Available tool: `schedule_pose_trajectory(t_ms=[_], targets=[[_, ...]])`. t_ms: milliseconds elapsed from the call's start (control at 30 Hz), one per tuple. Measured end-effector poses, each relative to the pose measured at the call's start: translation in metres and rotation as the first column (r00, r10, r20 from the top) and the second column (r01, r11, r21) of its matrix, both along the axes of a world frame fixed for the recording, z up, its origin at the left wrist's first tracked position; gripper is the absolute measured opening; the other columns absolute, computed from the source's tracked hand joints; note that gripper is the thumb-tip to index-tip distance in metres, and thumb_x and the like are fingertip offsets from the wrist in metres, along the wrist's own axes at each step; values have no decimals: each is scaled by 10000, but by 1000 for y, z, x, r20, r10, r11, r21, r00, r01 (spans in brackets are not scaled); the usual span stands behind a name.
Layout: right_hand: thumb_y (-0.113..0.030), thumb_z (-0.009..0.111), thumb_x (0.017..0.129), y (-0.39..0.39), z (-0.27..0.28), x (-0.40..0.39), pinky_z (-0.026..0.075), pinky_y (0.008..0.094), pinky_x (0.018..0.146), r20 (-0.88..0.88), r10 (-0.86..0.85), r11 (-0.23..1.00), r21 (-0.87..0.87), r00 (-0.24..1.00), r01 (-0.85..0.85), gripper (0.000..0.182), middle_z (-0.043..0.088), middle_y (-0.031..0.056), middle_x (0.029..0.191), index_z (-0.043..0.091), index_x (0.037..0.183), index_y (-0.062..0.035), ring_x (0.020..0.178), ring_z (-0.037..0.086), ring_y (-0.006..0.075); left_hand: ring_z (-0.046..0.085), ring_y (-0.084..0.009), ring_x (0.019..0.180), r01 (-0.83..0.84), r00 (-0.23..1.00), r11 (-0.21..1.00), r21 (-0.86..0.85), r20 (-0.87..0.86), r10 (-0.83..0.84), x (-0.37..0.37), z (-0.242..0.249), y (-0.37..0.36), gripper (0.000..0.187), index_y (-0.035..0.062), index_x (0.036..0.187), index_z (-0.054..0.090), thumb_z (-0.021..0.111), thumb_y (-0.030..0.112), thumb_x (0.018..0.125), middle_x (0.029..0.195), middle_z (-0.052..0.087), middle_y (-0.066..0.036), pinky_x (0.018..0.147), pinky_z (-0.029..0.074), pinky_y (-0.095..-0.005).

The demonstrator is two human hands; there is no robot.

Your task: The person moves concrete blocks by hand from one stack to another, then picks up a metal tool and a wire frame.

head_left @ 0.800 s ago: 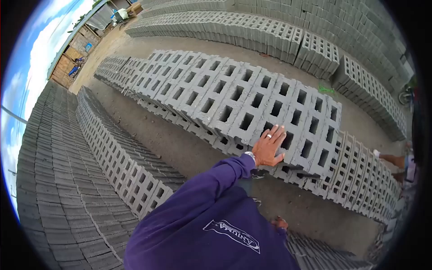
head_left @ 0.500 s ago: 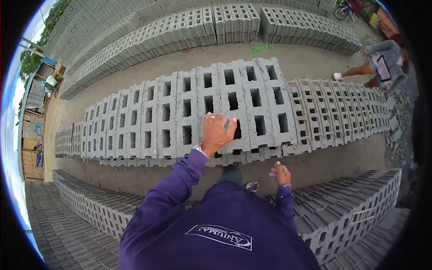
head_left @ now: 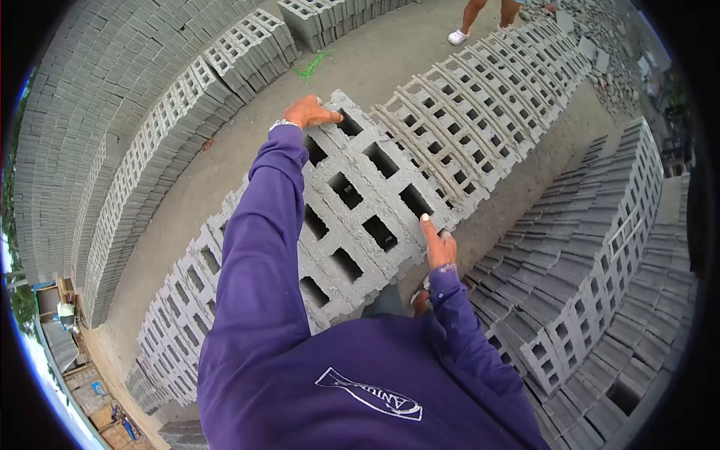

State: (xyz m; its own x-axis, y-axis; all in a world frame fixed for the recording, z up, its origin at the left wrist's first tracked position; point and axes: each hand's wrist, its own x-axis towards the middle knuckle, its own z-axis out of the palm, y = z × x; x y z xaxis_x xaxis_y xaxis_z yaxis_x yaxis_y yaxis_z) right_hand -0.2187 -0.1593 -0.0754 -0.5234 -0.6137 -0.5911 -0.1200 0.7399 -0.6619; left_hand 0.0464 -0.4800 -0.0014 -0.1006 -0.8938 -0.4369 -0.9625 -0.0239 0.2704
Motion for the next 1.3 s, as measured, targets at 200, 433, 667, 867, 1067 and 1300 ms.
schedule_pose_trajectory(t_ms=[200, 433, 667, 867, 1067, 1300], targets=[[-768, 635, 680, -2, 36, 15, 451, 453, 945, -15, -79, 997, -18, 997, 79, 1036, 581, 376, 1126, 560, 1110, 172, 1095, 581, 454, 615, -391, 1054, 10, 997, 995, 103, 78, -18, -20, -13, -21, 774, -113, 1102, 623, 748, 435, 570, 1150, 626, -278, 916, 474, -387], [-766, 675, 650, 6, 34, 2, 488, 419, 847, 101, -200, 979, 71, 975, 194, 1013, 627, 297, 988, 579, 984, 186, 944, 616, 374, 675, -350, 764, 136, 991, 988, -78, 26, -134, -46, 39, 5, 519, -139, 763, 650, 723, 343, 584, 785, 662, -302, 745, 505, -430], [-438, 817, 622, 63, 0, -15, 456, 409, 623, 183, -536, 827, -81, 824, 556, 598, 567, 129, 676, 507, 615, 74, 656, 524, 226, 647, -439, 717, 364, 930, 837, -407, 208, -303, -139, 135, 102, 482, -116, 716, 632, 708, 350, 620, 725, 625, -311, 690, 505, -455], [-344, 797, 634, 195, 31, -62, 467, 396, 690, 128, -518, 855, 88, 846, 510, 491, 600, 153, 772, 557, 746, 70, 772, 545, 240, 643, -422, 648, 517, 845, 738, -433, 124, -520, -215, 147, 204, 408, -85, 706, 644, 700, 312, 631, 661, 620, -283, 636, 504, -455], [-267, 759, 643, 370, 47, -114, 467, 382, 614, -27, -706, 707, 30, 707, 707, 390, 584, 134, 675, 568, 709, 66, 635, 539, 202, 628, -455, 750, 527, 823, 794, -304, -50, -565, -266, 58, 340, 456, -93, 766, 645, 705, 339, 633, 738, 637, -310, 731, 476, -488], [-302, 751, 615, 521, 37, -219, 506, 420, 739, -437, -598, 649, 227, 671, 726, 444, 654, 265, 825, 604, 778, 83, 781, 643, 384, 648, -369, 683, 454, 854, 888, -77, -246, -458, -330, -50, 503, 445, -86, 730, 660, 722, 345, 638, 699, 663, -243, 680, 481, -439]])
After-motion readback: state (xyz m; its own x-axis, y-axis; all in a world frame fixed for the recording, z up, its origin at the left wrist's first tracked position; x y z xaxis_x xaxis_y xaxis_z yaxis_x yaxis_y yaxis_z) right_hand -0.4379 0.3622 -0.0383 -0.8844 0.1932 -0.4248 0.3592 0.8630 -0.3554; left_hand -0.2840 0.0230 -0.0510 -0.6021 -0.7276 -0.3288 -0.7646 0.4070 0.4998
